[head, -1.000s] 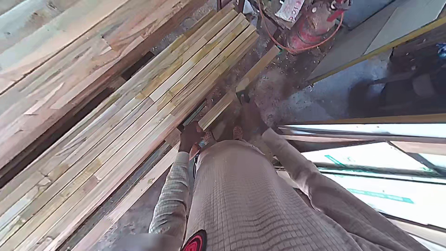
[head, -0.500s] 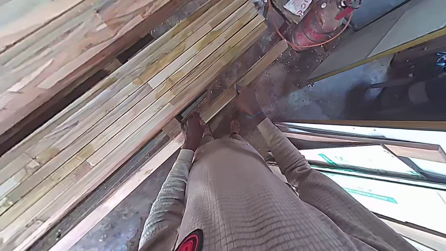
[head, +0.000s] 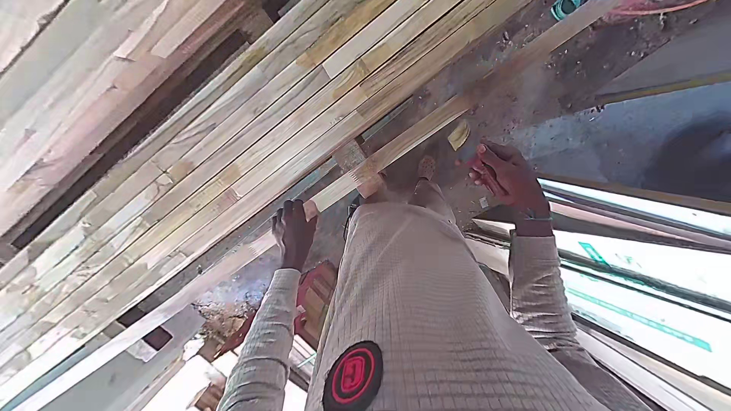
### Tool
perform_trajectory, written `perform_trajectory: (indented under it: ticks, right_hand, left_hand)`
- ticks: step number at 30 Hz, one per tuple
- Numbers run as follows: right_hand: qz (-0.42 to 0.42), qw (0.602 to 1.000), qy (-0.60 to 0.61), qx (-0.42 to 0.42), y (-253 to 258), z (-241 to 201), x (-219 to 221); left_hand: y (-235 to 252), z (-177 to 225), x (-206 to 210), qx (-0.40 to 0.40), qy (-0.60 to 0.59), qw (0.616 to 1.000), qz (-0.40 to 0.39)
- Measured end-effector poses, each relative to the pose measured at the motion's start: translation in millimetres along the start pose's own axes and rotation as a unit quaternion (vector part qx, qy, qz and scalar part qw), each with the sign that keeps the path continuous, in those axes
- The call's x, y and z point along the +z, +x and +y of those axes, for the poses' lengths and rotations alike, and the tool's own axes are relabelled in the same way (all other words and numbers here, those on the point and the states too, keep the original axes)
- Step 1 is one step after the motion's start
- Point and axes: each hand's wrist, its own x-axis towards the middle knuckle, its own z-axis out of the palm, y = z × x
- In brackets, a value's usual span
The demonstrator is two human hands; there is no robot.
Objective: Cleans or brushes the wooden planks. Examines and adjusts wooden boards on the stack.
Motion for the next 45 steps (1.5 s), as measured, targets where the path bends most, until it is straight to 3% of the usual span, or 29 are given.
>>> perform_trajectory:
  ticks: [5, 8, 13, 15, 16, 17, 19, 24, 27, 33, 36, 38, 40, 42, 45]
  right_hand:
    - [0.009, 0.999, -0.033, 0.0, 8.5, 15.7, 27.5]
    - [0.019, 0.987, -0.159, -0.018, 28.9, 28.4, 56.6]
    - [0.119, 0.851, -0.496, -0.126, 48.2, 56.2, 107.5]
    - [0.08, 0.828, -0.549, -0.077, 32.6, 69.1, 131.1]
    - [0.03, 0.828, -0.56, -0.012, 18.4, 59.3, 141.7]
    - [0.021, 0.828, -0.561, 0.006, 9.3, 60.4, 147.7]
    - [0.102, 0.856, -0.503, -0.055, 2.7, 82.2, 142.6]
    - [0.195, 0.901, -0.383, -0.066, 44.1, 39.3, 96.5]
    - [0.159, 0.894, -0.418, -0.023, 45.9, 24.7, 115.5]
    - [0.058, 0.877, -0.477, -0.005, -0.9, 42.6, 212.2]
    - [0.018, 0.856, -0.511, -0.072, -17.9, 72.3, 247.6]
    - [-0.006, 0.869, -0.491, -0.066, -26.4, 72.7, 252.2]
    - [0.011, 0.905, -0.419, -0.07, -35.8, 60.0, 235.2]
    - [0.073, 0.929, -0.345, -0.117, -36.8, 59.4, 210.8]
    - [0.16, 0.919, -0.32, -0.165, -12.8, 67.5, 191.9]
  left_hand:
    - [18.5, 20.8, 3.5, 0.09, -0.041, 0.994, 0.035]
    - [25.6, 45.3, -1.2, 0.124, -0.044, 0.991, 0.039]
    - [49.7, 40.1, 0.3, 0.158, -0.082, 0.978, -0.109]
    - [58.1, 28.3, -1.9, 0.17, -0.091, 0.968, -0.161]
    - [59.4, 27.6, -7.5, 0.172, -0.104, 0.966, -0.163]
    - [59.7, 27.8, -8.0, 0.167, -0.104, 0.969, -0.15]
    - [42.4, 32.3, 1.5, 0.129, -0.081, 0.983, -0.098]
    - [5.9, 49.0, 25.0, 0.09, -0.034, 0.994, 0.043]
    - [8.8, 52.4, 24.0, 0.089, -0.038, 0.993, 0.064]
    - [12.8, 46.2, 20.2, 0.096, -0.061, 0.993, 0.029]
    - [14.2, 48.1, 22.6, 0.093, -0.027, 0.994, 0.052]
    - [15.9, 44.6, 30.8, 0.102, 0.022, 0.992, 0.077]
    - [20.6, 35.6, 24.2, 0.11, 0.043, 0.992, 0.039]
    - [31.6, 19.9, 6.5, 0.143, 0.02, 0.988, -0.06]
    - [49.5, -12.0, -11.3, 0.188, -0.049, 0.962, -0.191]
